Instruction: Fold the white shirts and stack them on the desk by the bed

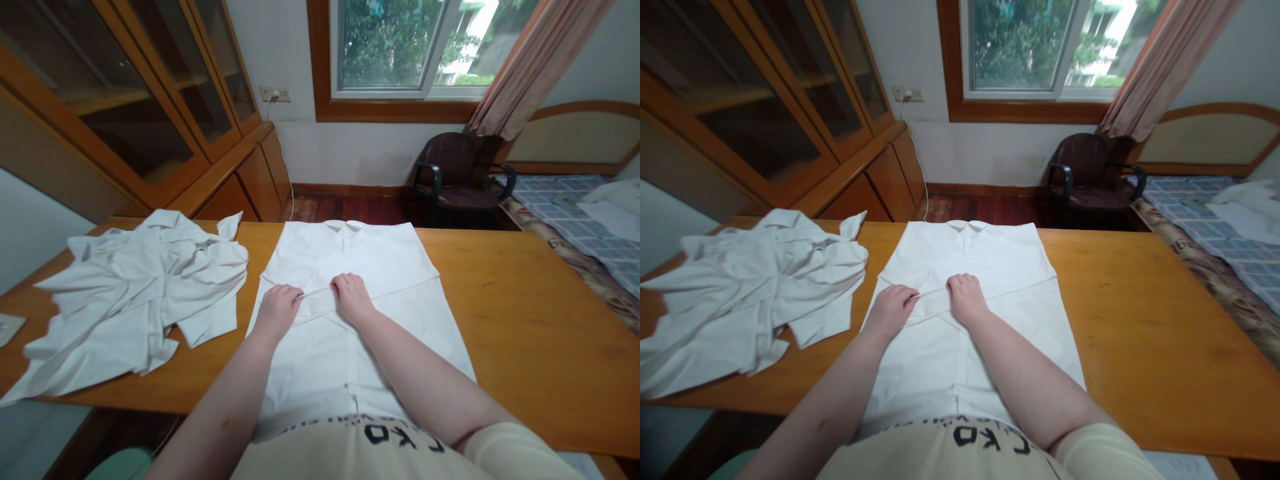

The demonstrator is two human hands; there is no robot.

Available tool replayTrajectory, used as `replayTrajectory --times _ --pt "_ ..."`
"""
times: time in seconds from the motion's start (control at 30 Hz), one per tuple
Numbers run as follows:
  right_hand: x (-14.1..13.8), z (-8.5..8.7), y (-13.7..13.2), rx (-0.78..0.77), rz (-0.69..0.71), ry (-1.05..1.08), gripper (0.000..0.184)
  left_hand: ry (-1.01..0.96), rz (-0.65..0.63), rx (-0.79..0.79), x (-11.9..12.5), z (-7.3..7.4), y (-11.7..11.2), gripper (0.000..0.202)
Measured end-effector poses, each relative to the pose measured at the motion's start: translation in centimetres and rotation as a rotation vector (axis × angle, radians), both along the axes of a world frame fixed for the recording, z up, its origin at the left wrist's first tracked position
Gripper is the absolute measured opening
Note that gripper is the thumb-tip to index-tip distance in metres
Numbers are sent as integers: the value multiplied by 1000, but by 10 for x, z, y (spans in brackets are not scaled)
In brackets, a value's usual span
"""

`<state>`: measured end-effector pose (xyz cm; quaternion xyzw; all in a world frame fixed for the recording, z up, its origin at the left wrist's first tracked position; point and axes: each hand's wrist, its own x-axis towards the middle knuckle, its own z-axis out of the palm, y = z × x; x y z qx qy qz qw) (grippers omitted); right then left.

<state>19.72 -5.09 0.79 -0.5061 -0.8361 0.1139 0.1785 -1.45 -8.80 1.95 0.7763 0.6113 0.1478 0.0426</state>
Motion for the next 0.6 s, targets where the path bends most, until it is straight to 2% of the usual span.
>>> replayTrajectory --times 0.23,0.37,0.6 --pt "1 3 -2 18 74 -12 21 -96 -102 -76 -5 -5 1 26" --pt "2 1 1 -2 9 -52 21 -91 -98 -141 -8 -3 2 29" --pt "5 3 1 -22 -95 -96 16 -56 -104 -216 -15 9 -3 28"
